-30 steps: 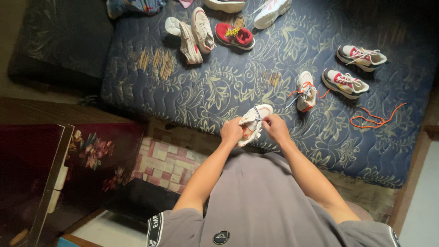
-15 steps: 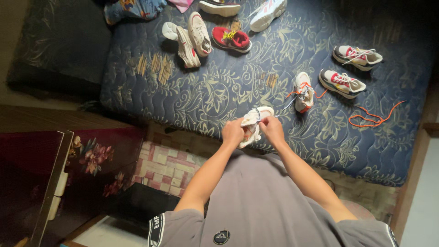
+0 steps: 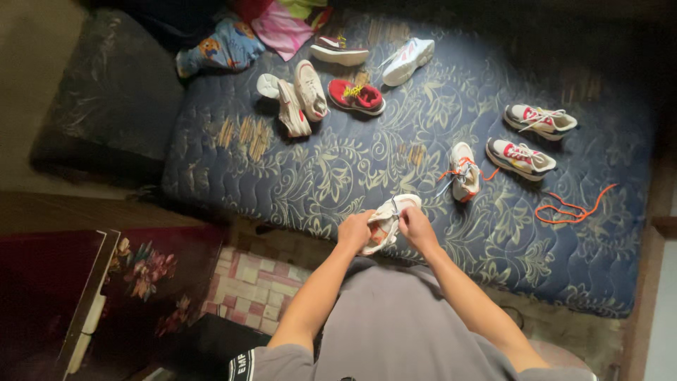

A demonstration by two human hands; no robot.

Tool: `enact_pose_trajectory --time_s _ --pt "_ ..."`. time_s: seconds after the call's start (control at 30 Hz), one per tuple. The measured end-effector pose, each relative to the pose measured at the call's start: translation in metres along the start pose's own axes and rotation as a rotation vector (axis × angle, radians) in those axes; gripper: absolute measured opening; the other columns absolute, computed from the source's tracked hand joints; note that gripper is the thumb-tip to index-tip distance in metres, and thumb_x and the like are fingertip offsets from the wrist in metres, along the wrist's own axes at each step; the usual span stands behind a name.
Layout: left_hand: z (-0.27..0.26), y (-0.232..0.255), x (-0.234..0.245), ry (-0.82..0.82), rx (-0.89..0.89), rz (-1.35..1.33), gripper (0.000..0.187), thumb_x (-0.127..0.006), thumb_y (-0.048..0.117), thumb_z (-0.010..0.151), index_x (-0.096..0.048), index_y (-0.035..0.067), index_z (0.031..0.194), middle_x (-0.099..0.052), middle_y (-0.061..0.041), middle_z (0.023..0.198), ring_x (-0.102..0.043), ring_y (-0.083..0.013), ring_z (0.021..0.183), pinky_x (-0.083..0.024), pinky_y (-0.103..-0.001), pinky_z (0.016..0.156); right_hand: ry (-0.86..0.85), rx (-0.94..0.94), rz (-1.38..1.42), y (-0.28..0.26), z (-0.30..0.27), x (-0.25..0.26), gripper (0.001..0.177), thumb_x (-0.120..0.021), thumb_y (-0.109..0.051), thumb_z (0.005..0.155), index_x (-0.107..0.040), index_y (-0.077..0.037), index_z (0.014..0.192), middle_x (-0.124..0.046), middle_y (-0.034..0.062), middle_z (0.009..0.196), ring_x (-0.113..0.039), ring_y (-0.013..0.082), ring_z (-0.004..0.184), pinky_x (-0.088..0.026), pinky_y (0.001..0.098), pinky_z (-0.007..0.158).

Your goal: The person removes an orange shoelace from a white sneaker and replaces it with a gray shoelace. They then repeat the process on the matching sneaker, threading and tying the new laces.

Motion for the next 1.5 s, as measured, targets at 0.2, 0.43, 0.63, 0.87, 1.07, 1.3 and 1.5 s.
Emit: enact_pose_trajectory --time_s 0.2,0.43,0.63,0.87,1.07,1.3,1.5 --pt "0.007 0.000 -0.009 0.080 -0.130 0.068 0.042 -0.059 0.009 0.085 -0.072 0.025 0.122 -0.076 -0.013 0.100 -0.069 -0.0371 0.096 -0.055 -0.050 0.081 -0.148 -0.173 -0.016 0.013 0.004 -0.004 0.015 -0.072 -0.008 0.078 -0.063 -0.004 0.090 -0.065 0.0172 0.080 -0.065 0.0338 0.074 -0.053 0.0416 0.070" --pt "0.015 -0.009 -0.012 -0.014 -0.246 0.198 0.037 -0.068 0.014 0.081 -0.071 0.026 0.116 -0.076 -0.011 0.096 -0.070 -0.0353 0.094 -0.056 -0.050 0.076 -0.406 0.201 -0.369 0.019 0.005 -0.023 0.017 -0.074 -0.011 0.071 -0.066 -0.007 0.086 -0.067 0.0195 0.088 -0.066 0.0421 0.085 -0.053 0.0491 0.076" --pt "0.030 0.002 -0.015 0.026 -0.116 0.116 0.041 -0.064 0.013 0.084 -0.072 0.029 0.120 -0.075 -0.015 0.095 -0.071 -0.0377 0.093 -0.056 -0.050 0.079 -0.052 -0.074 -0.219 0.010 0.014 -0.002 0.015 -0.067 -0.012 0.082 -0.064 -0.003 0.093 -0.066 0.0218 0.089 -0.064 0.0419 0.083 -0.051 0.0504 0.072" --pt "0.030 0.004 -0.019 0.103 0.045 -0.041 0.036 -0.057 0.018 0.088 -0.071 0.030 0.119 -0.075 -0.018 0.097 -0.071 -0.0408 0.094 -0.054 -0.053 0.081 0.116 -0.241 -0.021 0.016 0.007 0.011 0.022 -0.074 -0.023 0.086 -0.069 -0.002 0.091 -0.071 0.0151 0.085 -0.069 0.0284 0.077 -0.055 0.0394 0.073" --pt "0.024 0.020 -0.026 0.139 -0.001 0.002 0.039 -0.056 0.014 0.087 -0.070 0.026 0.121 -0.074 -0.019 0.093 -0.070 -0.0425 0.090 -0.053 -0.056 0.079 0.312 -0.269 0.064 0.009 0.005 0.014 0.023 -0.075 -0.021 0.086 -0.072 -0.003 0.099 -0.071 0.0130 0.090 -0.069 0.0249 0.073 -0.055 0.0374 0.070" --pt "0.018 0.033 -0.032 0.139 0.036 -0.053 0.041 -0.056 0.013 0.086 -0.070 0.028 0.122 -0.074 -0.020 0.091 -0.071 -0.0428 0.087 -0.054 -0.055 0.078 0.284 -0.287 -0.013 0.025 0.002 0.017 0.018 -0.075 -0.021 0.088 -0.073 -0.003 0.091 -0.071 0.0143 0.087 -0.069 0.0235 0.074 -0.055 0.0352 0.072" --pt "0.016 0.021 -0.026 0.113 0.038 -0.053 0.047 -0.055 0.010 0.085 -0.069 0.031 0.124 -0.072 -0.020 0.099 -0.067 -0.0405 0.096 -0.053 -0.052 0.083 -0.056 -0.701 0.863 0.051 0.002 0.010 0.023 -0.055 -0.026 0.100 -0.066 -0.005 0.099 -0.068 0.0072 0.091 -0.066 0.0179 0.082 -0.056 0.0361 0.079"
Point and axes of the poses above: each hand's wrist, its own z-axis towards the middle knuckle, its own x-axis out of the back of the hand, y = z × x, the point moved 2 cm from there along z, towards the middle knuckle
